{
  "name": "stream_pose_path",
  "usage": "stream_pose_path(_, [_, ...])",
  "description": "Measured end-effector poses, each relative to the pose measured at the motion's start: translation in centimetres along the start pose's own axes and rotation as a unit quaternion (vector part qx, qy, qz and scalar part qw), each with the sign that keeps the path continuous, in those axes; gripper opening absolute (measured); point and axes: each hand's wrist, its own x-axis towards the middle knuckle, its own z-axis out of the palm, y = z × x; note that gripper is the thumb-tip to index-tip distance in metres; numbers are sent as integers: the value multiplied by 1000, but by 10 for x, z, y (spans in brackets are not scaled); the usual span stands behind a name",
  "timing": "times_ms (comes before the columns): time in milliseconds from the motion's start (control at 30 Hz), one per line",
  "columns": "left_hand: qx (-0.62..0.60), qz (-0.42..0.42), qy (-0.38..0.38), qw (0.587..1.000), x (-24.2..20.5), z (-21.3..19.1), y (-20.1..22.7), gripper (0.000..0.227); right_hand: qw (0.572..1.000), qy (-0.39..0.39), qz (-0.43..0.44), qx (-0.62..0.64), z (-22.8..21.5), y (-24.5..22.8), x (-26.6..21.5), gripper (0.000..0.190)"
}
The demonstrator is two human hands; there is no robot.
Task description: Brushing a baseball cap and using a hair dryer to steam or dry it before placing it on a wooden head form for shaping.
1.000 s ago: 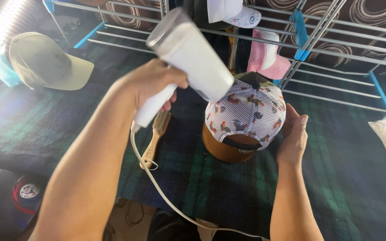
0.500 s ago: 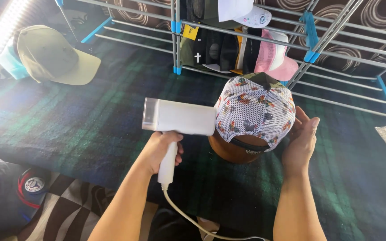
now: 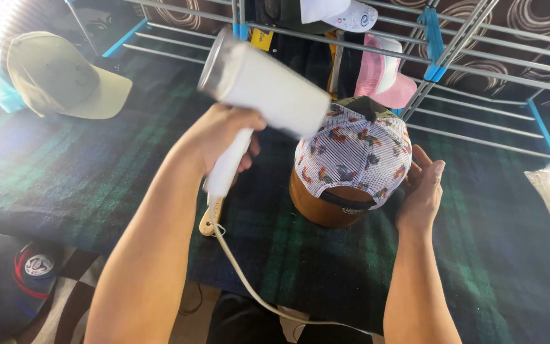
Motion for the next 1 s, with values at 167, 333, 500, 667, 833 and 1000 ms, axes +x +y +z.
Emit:
stream_pose_path(167, [-70,-76,35,994,-19,-7,-81,35,1000,-14,3,-5,6,-22,-7,75])
stream_pose_path(333, [113,-29,79,990,-57,-5,-50,20,1000,4,-6,14,0,1,2,68])
stream_pose_path(500, [323,-29,9,946,-94,30,92,35,999,-5,40,-18,7,-29,-3,81])
stream_pose_path(667, [522,79,-123,840,-84,65,140,30,996,-18,62,-55,11,-41,-7,90])
stream_pose_path(833, [524,54,-101,844,-80,82,154,32,996,-27,5,-87,12,-43,-1,79])
stream_pose_path(1000, [525,23,-107,844,-72,88,155,31,980,-140,-38,-138,30,-95,54,60])
